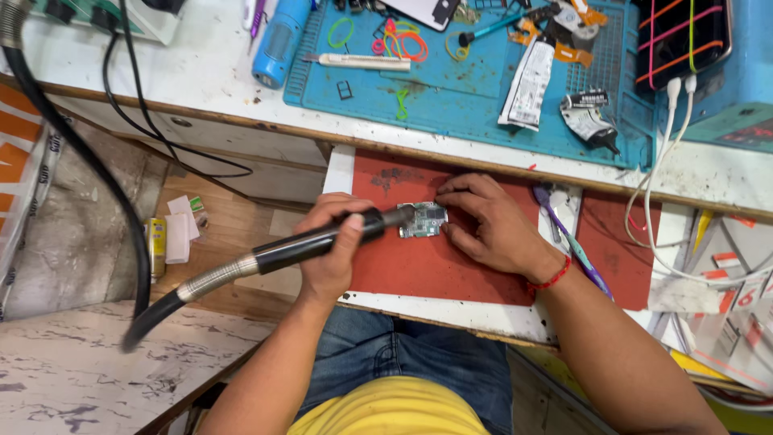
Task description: The person uses a hot air gun to apply heat to a small circuit board placed on a red mat. They hold the board steady with one hand while directing the hot air with the other, focusing on specific areas of the board throughout the clip.
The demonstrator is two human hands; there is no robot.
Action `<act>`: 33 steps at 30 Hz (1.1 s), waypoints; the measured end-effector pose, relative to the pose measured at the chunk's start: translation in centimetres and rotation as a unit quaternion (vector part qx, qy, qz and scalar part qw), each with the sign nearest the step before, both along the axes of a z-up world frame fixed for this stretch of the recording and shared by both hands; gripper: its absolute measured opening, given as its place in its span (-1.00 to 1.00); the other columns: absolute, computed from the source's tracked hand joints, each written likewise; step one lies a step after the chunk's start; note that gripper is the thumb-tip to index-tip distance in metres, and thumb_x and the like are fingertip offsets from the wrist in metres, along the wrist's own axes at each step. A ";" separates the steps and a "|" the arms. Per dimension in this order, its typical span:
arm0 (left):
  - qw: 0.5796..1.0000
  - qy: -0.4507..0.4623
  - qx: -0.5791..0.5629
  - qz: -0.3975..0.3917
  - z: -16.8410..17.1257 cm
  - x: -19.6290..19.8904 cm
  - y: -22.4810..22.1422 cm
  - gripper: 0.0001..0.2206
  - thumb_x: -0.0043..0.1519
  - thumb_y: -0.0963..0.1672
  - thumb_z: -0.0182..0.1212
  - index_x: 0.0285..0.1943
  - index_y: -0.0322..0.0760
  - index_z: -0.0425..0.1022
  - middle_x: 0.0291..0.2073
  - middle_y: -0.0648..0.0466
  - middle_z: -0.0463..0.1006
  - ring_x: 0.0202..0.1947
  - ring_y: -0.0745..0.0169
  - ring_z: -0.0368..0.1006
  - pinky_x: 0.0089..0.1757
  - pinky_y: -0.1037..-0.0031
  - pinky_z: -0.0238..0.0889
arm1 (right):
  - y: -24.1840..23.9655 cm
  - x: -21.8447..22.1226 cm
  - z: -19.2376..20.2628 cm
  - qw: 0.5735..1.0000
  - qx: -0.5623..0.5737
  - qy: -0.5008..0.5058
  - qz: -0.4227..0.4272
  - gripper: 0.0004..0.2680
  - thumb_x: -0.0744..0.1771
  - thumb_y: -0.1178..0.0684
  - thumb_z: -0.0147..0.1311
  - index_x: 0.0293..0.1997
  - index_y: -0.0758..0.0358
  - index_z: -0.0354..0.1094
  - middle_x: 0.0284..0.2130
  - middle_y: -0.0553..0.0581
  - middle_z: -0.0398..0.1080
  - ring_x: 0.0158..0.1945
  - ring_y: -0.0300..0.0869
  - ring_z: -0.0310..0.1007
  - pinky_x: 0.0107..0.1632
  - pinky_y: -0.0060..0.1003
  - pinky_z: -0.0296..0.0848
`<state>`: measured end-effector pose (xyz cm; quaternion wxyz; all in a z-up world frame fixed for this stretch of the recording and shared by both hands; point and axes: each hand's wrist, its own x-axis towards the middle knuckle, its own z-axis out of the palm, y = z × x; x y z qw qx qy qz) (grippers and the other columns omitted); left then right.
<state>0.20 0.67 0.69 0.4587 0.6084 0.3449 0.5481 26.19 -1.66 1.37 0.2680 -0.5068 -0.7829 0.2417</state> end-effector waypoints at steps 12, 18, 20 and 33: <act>1.000 0.023 0.022 -0.003 -0.4 -0.1 -0.4 -0.80 0.31 -0.11 0.22 -0.08 -0.40 0.57 -0.14 -0.03 0.61 -0.05 0.14 0.53 0.05 0.35 0.41 | 0.1 -0.1 0.1 1.000 -0.002 -0.004 -0.003 -0.72 0.22 0.17 0.21 0.02 0.33 0.45 0.05 0.24 0.38 0.18 0.09 0.35 0.22 -0.09 0.38; 0.999 0.003 0.030 -0.024 -0.9 -0.4 -0.4 -0.82 0.28 -0.12 0.22 -0.09 -0.38 0.57 -0.15 -0.03 0.62 -0.05 0.10 0.52 0.06 0.34 0.42 | -0.1 -0.2 0.1 1.000 -0.003 -0.001 -0.003 -0.72 0.24 0.15 0.22 0.04 0.33 0.44 0.05 0.23 0.38 0.18 0.08 0.36 0.22 -0.09 0.38; 0.997 -0.026 -0.067 0.026 -0.7 -0.4 0.0 -0.82 0.30 -0.12 0.19 -0.09 -0.38 0.57 -0.14 -0.03 0.61 -0.10 0.11 0.54 0.00 0.35 0.43 | 0.3 -0.2 0.2 1.000 0.006 0.004 0.004 -0.73 0.24 0.16 0.22 0.03 0.33 0.44 0.05 0.24 0.38 0.18 0.09 0.36 0.22 -0.09 0.38; 1.000 -0.004 0.016 -0.022 -1.1 -0.5 -0.3 -0.84 0.27 -0.14 0.22 -0.10 -0.38 0.57 -0.16 -0.05 0.62 -0.05 0.08 0.52 0.06 0.32 0.41 | -0.1 -0.2 0.2 1.000 -0.011 -0.005 -0.013 -0.73 0.24 0.16 0.22 0.04 0.31 0.45 0.05 0.22 0.39 0.17 0.07 0.37 0.21 -0.11 0.39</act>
